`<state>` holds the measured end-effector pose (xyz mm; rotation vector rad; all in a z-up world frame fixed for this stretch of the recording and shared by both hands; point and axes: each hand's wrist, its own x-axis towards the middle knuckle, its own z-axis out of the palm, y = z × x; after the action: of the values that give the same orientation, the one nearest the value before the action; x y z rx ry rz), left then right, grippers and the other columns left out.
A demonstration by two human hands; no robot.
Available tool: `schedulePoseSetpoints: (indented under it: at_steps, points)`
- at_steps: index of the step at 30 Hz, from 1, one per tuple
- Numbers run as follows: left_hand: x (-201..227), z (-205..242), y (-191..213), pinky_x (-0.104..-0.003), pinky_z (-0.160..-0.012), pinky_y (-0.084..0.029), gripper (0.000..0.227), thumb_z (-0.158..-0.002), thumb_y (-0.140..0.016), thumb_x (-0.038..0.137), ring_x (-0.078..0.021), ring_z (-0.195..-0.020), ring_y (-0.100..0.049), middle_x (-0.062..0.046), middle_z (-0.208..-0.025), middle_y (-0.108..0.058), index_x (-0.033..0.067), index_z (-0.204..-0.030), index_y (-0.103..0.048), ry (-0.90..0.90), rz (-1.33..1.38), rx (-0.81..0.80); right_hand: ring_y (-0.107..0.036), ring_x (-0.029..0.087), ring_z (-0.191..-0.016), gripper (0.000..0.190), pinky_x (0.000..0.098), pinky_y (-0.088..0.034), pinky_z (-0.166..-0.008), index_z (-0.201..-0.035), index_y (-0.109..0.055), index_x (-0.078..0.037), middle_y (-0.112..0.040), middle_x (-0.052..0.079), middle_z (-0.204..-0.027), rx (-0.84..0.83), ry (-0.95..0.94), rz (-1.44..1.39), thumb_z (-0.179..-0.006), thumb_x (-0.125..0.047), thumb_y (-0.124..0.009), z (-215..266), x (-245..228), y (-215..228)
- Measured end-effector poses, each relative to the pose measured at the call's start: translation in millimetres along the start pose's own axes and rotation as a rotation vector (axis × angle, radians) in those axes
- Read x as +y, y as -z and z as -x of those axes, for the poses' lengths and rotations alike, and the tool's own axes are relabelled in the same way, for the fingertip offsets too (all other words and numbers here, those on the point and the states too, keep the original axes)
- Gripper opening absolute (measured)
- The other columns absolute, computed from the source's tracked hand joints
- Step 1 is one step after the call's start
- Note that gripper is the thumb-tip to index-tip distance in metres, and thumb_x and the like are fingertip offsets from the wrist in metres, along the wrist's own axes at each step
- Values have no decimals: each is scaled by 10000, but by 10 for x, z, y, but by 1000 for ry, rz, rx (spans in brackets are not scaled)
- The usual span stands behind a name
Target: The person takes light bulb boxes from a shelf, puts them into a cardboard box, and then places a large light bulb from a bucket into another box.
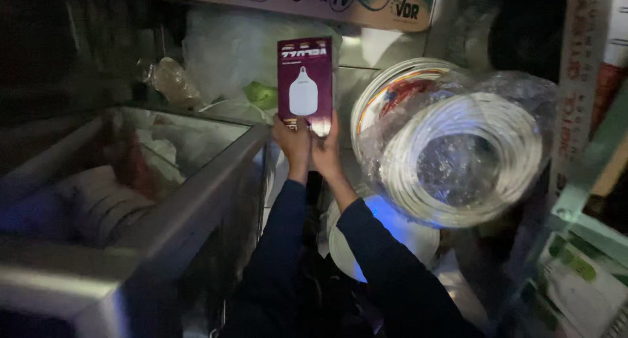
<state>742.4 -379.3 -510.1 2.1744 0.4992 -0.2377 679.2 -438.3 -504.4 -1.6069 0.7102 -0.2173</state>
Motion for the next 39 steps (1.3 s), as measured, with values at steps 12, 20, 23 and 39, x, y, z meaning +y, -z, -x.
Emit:
schedulePoseSetpoints:
  at_steps: [12, 20, 23, 39]
  points:
    - [1597, 814, 765, -542, -1157, -292, 792, -862, -746, 250, -453, -1353, -414, -279, -1463, -465, -30, -1514, -395, -250, -61, 52, -568, 240, -1314, 582, 363, -456, -1113, -1592, -313, -75, -551, 165, -1475, 50, -117, -145, -1076, -155, -569, 68, -1710, 651]
    - [2644, 1469, 1451, -489, -1083, -367, 535, -935, -686, 152, -379, -1230, -478, -187, -1291, -547, 41, -1437, -537, -271, 86, 169, -440, 222, -1410, 611, 351, -361, -1185, -1587, -307, -19, -436, 142, -1550, 110, 20, -251, -1042, -54, -580, 481, -2706, 982]
    - [2954, 1776, 1685, -443, -1048, -405, 464, -966, -666, 138, -332, -1205, -491, -156, -1255, -549, 40, -1407, -565, -267, 205, 170, -489, 214, -1361, 600, 350, -402, -1154, -1564, -355, -4, -484, 151, -1510, 142, 14, -256, -1028, -64, -617, 705, -3209, 1270]
    - [3557, 3394, 2686, -416, -1039, -413, 377, -979, -707, 186, -284, -1159, -509, -127, -1167, -574, 12, -1297, -605, -341, 362, 17, -468, 207, -1396, 582, 366, -363, -1217, -1591, -341, -9, -437, 130, -1544, 245, 183, -160, -1069, -125, -569, 2136, -4392, 2293]
